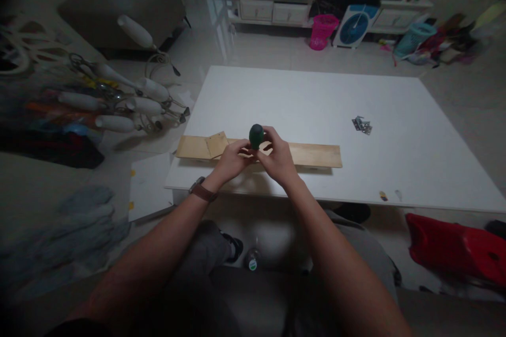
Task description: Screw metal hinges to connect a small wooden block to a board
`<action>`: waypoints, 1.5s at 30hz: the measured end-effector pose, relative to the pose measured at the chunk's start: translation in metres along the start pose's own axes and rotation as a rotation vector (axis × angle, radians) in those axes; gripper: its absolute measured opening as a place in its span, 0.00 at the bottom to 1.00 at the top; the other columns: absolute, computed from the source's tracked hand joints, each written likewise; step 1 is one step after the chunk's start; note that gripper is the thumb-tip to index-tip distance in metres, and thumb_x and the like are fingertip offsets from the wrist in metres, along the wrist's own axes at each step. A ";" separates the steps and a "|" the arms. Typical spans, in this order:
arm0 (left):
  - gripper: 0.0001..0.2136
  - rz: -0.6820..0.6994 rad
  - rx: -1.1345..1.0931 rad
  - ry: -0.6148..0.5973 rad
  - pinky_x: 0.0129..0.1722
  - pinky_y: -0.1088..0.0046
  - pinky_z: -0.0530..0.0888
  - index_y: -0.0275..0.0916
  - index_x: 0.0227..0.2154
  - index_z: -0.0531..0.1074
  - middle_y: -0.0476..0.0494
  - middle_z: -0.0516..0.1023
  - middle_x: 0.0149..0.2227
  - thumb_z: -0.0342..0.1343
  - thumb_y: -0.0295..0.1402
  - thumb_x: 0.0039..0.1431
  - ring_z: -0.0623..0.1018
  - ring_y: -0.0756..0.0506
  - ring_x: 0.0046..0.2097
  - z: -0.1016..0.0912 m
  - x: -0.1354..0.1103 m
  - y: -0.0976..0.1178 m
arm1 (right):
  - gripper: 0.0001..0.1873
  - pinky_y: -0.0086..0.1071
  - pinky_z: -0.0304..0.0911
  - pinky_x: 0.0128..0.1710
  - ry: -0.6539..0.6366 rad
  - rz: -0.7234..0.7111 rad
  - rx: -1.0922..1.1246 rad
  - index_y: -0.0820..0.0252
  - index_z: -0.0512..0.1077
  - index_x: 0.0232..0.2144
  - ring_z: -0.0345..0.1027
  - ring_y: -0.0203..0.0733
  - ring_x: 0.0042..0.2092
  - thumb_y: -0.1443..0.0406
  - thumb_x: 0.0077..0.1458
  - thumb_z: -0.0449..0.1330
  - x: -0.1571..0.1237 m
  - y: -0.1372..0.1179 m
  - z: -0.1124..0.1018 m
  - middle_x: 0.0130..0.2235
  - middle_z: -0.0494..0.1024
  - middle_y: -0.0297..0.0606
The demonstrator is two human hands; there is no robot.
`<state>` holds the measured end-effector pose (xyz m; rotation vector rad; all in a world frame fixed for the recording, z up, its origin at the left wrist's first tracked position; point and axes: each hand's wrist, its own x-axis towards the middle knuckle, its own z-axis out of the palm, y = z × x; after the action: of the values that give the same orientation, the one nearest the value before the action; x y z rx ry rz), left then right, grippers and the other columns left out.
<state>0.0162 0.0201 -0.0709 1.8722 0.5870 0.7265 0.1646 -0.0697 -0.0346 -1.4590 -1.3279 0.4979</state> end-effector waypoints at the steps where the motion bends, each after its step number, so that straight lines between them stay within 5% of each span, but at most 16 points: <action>1: 0.07 0.008 0.036 0.021 0.41 0.70 0.79 0.38 0.38 0.77 0.45 0.82 0.39 0.65 0.23 0.57 0.80 0.47 0.40 0.000 0.000 0.001 | 0.22 0.41 0.73 0.39 0.009 0.003 -0.025 0.51 0.71 0.49 0.76 0.46 0.42 0.55 0.55 0.70 0.000 -0.001 0.001 0.42 0.81 0.36; 6: 0.05 0.014 0.121 0.067 0.40 0.69 0.78 0.38 0.30 0.75 0.47 0.81 0.32 0.61 0.22 0.59 0.79 0.46 0.37 0.001 0.000 0.003 | 0.20 0.40 0.71 0.37 -0.001 0.016 -0.057 0.52 0.73 0.45 0.74 0.46 0.41 0.55 0.52 0.70 0.001 -0.002 0.002 0.42 0.81 0.36; 13: 0.13 -0.050 -0.072 0.074 0.42 0.69 0.79 0.42 0.42 0.72 0.48 0.83 0.36 0.65 0.22 0.58 0.83 0.47 0.39 0.001 0.001 -0.001 | 0.28 0.43 0.74 0.44 -0.093 -0.033 0.069 0.50 0.68 0.55 0.77 0.50 0.54 0.66 0.50 0.62 0.000 -0.003 -0.005 0.51 0.81 0.40; 22: 0.14 -0.068 -0.114 0.028 0.44 0.69 0.80 0.42 0.44 0.71 0.48 0.84 0.37 0.63 0.21 0.59 0.84 0.47 0.41 -0.001 0.001 0.000 | 0.23 0.40 0.74 0.40 -0.061 -0.024 0.043 0.50 0.69 0.54 0.77 0.48 0.48 0.58 0.57 0.65 0.001 0.003 -0.004 0.47 0.80 0.38; 31: 0.05 0.023 0.092 0.041 0.39 0.71 0.77 0.37 0.30 0.74 0.47 0.80 0.34 0.63 0.23 0.59 0.79 0.47 0.37 0.002 0.001 0.003 | 0.18 0.38 0.68 0.33 0.004 -0.004 -0.056 0.53 0.73 0.42 0.71 0.42 0.37 0.53 0.53 0.69 0.002 -0.005 0.000 0.38 0.78 0.35; 39: 0.10 -0.025 -0.020 0.052 0.41 0.72 0.79 0.40 0.42 0.74 0.48 0.83 0.35 0.63 0.21 0.60 0.83 0.47 0.38 0.000 0.001 -0.001 | 0.26 0.40 0.73 0.41 -0.081 -0.060 0.054 0.51 0.69 0.54 0.77 0.49 0.52 0.66 0.52 0.65 0.002 0.002 -0.005 0.51 0.81 0.39; 45: 0.14 -0.013 -0.074 0.030 0.42 0.71 0.80 0.40 0.44 0.73 0.47 0.84 0.38 0.62 0.18 0.59 0.84 0.47 0.41 -0.001 0.001 -0.005 | 0.24 0.40 0.73 0.41 -0.061 -0.018 0.066 0.51 0.69 0.55 0.78 0.49 0.48 0.64 0.56 0.65 0.000 0.003 -0.005 0.47 0.81 0.39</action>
<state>0.0163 0.0235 -0.0754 1.7905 0.5829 0.7595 0.1699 -0.0708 -0.0352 -1.3864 -1.3589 0.5736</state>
